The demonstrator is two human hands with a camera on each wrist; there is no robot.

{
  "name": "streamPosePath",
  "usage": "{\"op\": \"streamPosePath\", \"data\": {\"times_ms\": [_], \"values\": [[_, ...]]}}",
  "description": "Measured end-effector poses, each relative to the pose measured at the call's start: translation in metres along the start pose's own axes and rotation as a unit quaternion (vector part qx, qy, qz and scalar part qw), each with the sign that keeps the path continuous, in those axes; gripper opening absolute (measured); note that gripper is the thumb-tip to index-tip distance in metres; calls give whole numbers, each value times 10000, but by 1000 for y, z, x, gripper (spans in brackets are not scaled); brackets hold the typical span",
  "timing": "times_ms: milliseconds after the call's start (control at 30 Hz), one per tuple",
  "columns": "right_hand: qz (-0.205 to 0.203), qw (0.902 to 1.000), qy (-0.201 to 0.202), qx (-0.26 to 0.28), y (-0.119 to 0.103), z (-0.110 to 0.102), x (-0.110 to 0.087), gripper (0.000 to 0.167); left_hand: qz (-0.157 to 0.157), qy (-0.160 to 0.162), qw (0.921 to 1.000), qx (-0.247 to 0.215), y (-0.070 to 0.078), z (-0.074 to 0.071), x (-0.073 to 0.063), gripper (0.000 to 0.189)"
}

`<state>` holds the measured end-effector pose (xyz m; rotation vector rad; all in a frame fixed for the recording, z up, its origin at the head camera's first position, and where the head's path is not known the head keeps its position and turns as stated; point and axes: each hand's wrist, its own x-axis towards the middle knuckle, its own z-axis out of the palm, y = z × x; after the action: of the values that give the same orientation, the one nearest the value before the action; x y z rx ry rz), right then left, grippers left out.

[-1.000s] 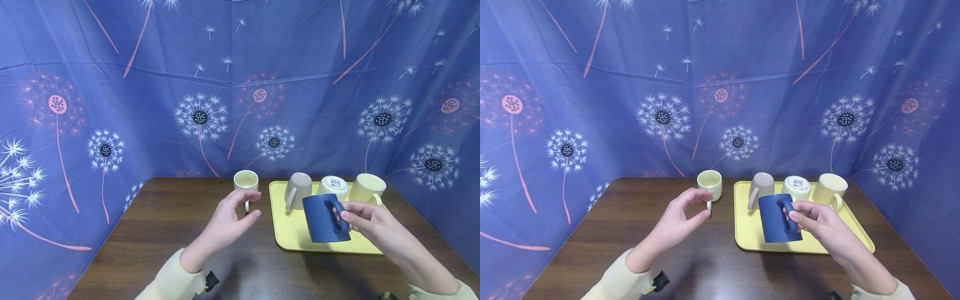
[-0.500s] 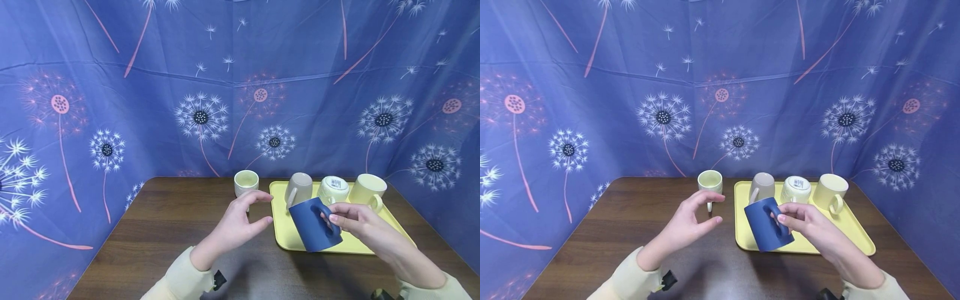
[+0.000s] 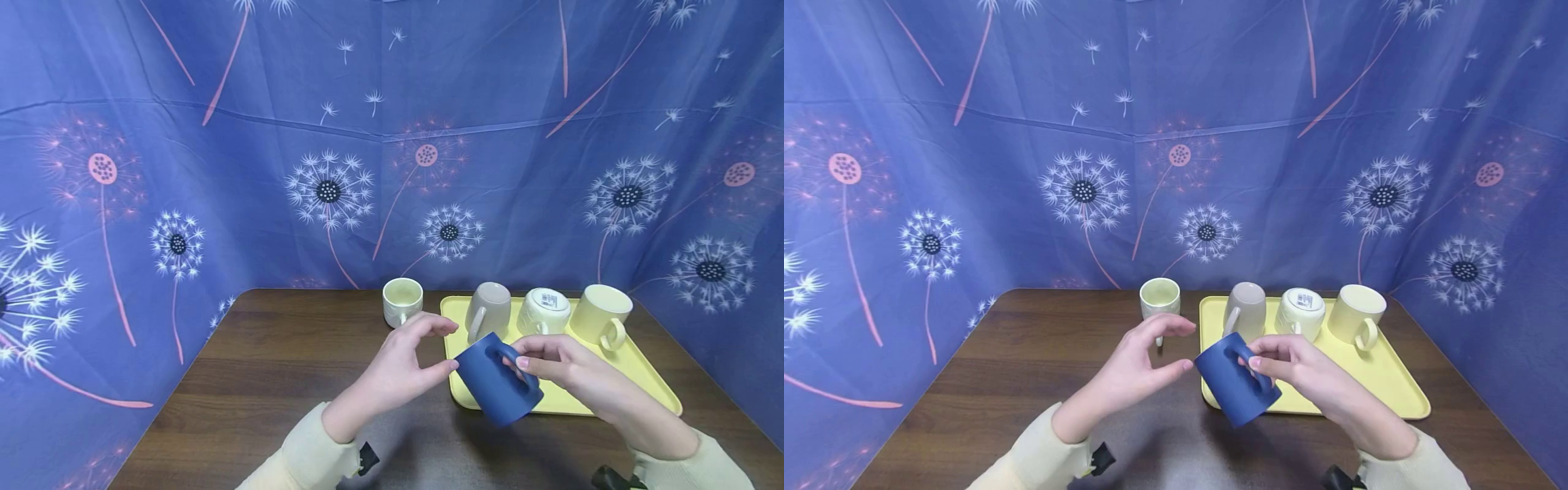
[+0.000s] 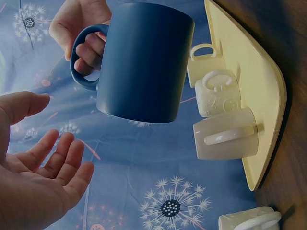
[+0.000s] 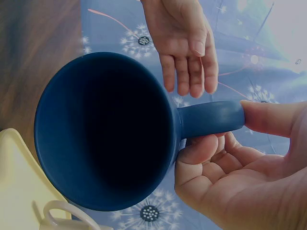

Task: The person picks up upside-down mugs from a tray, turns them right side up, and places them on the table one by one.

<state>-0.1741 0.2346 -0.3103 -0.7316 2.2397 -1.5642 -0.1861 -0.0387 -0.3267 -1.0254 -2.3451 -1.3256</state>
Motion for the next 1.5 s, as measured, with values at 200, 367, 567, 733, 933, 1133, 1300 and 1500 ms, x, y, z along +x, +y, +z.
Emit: {"op": "streamPosePath", "data": {"times_ms": [200,367,567,733,933,1133,1300,1500], "values": [[-182,9995,-240,-17,-1,5,6,25,12,-224,9997,-17,-2,3,0,41],[-295,9983,-498,72,-4,9,11,26,143,-371,9991,-123,-5,6,0,39],[-187,9976,-656,60,-7,13,16,27,443,-505,9976,-137,-11,10,1,38],[-229,9966,-778,112,-7,15,17,26,483,-580,9970,-183,-13,13,2,34],[-305,9952,-908,184,-8,20,21,24,439,-635,9966,-272,-14,17,1,33],[-321,9932,-1072,321,-9,22,22,24,675,-526,9962,-158,-16,21,1,28],[-405,9924,-1122,302,-10,22,23,24,847,-419,9955,47,-15,24,1,20],[-405,9925,-1145,159,-12,23,24,24,797,-320,9954,428,-11,27,-2,13]]}}
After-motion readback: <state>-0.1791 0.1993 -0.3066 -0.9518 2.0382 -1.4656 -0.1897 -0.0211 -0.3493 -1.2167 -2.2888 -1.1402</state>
